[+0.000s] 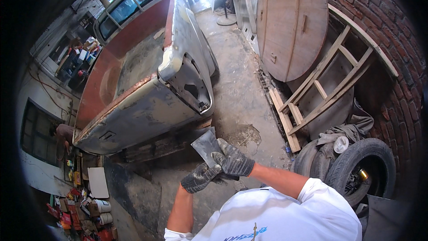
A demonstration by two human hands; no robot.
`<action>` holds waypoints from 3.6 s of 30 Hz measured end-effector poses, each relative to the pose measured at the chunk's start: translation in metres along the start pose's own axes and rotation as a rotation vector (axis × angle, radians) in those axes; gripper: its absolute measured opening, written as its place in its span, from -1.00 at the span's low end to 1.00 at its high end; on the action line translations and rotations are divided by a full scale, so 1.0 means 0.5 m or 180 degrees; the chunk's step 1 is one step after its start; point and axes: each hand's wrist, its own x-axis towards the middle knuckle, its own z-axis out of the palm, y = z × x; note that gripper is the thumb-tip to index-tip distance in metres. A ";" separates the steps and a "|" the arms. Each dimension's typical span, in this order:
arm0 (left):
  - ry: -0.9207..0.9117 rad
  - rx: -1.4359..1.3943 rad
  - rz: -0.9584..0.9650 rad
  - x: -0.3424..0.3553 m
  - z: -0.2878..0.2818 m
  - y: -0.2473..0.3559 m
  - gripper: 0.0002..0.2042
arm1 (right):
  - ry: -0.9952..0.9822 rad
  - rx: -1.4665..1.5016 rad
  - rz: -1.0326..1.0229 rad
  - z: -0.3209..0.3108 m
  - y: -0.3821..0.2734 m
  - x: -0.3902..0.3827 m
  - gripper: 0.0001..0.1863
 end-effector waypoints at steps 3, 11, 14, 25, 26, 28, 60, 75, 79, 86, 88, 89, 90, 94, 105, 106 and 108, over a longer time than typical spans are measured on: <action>-0.0044 -0.0149 0.0052 0.000 -0.001 0.001 -0.54 | -0.0298 0.0591 0.0939 0.003 -0.012 0.002 -0.45; 0.1173 0.0291 0.0397 0.017 -0.016 -0.026 -0.70 | 0.0457 -0.1816 -0.0158 -0.016 0.097 0.034 -0.52; 0.1715 -0.0677 0.0632 0.017 -0.020 -0.031 -0.69 | 0.1409 0.2974 0.2447 -0.032 0.128 0.056 -0.60; 0.1891 -0.0930 0.1651 0.061 0.045 0.048 -0.61 | 0.0304 0.0714 0.0739 -0.062 0.007 0.034 -0.72; 0.2112 -0.1099 0.1575 0.067 0.054 0.046 -0.61 | 0.0351 -0.0163 0.0112 -0.055 0.008 0.028 -0.69; 0.2177 -0.1398 0.1670 0.080 0.076 0.034 -0.62 | 0.0380 -0.0781 -0.0089 -0.042 0.013 0.016 -0.62; 0.2621 0.0452 0.1656 0.046 0.096 0.019 -0.62 | -0.0210 0.1569 0.0506 -0.117 -0.045 0.069 -0.71; 0.2738 0.0371 0.1583 0.047 0.077 0.007 -0.68 | -0.1002 0.0848 -0.0055 -0.133 -0.055 0.080 -0.59; 0.2851 0.0170 0.1648 0.054 0.074 0.006 -0.69 | -0.1823 0.0943 0.0992 -0.154 -0.055 0.095 -0.63; 0.2934 -0.0092 0.1695 0.059 0.087 0.000 -0.68 | -0.0017 -0.0436 -0.0860 -0.116 -0.049 0.084 -0.67; 0.2822 -0.0058 0.1665 0.059 0.082 0.002 -0.68 | -0.0609 -0.0458 -0.1149 -0.116 -0.041 0.078 -0.66; 0.2831 -0.0041 0.1704 0.057 0.080 0.002 -0.68 | -0.0971 -0.0055 -0.0853 -0.119 -0.036 0.077 -0.67; 0.2872 0.0134 0.1757 0.060 0.078 0.004 -0.68 | -0.0891 0.0400 -0.0621 -0.121 -0.033 0.077 -0.68; 0.2780 0.0101 0.1845 0.059 0.079 0.006 -0.68 | -0.0800 0.0071 -0.0032 -0.130 -0.035 0.087 -0.64; 0.2136 0.1183 0.1407 0.024 0.063 0.050 -0.69 | -0.3480 -0.0185 0.0086 -0.189 -0.055 0.141 -0.71; 0.2221 0.1025 0.1328 0.026 0.063 0.049 -0.68 | -0.3348 0.0335 0.0626 -0.187 -0.051 0.141 -0.69; 0.2564 0.0668 0.1493 0.033 0.063 0.043 -0.67 | -0.2425 0.0589 0.1007 -0.174 -0.047 0.136 -0.66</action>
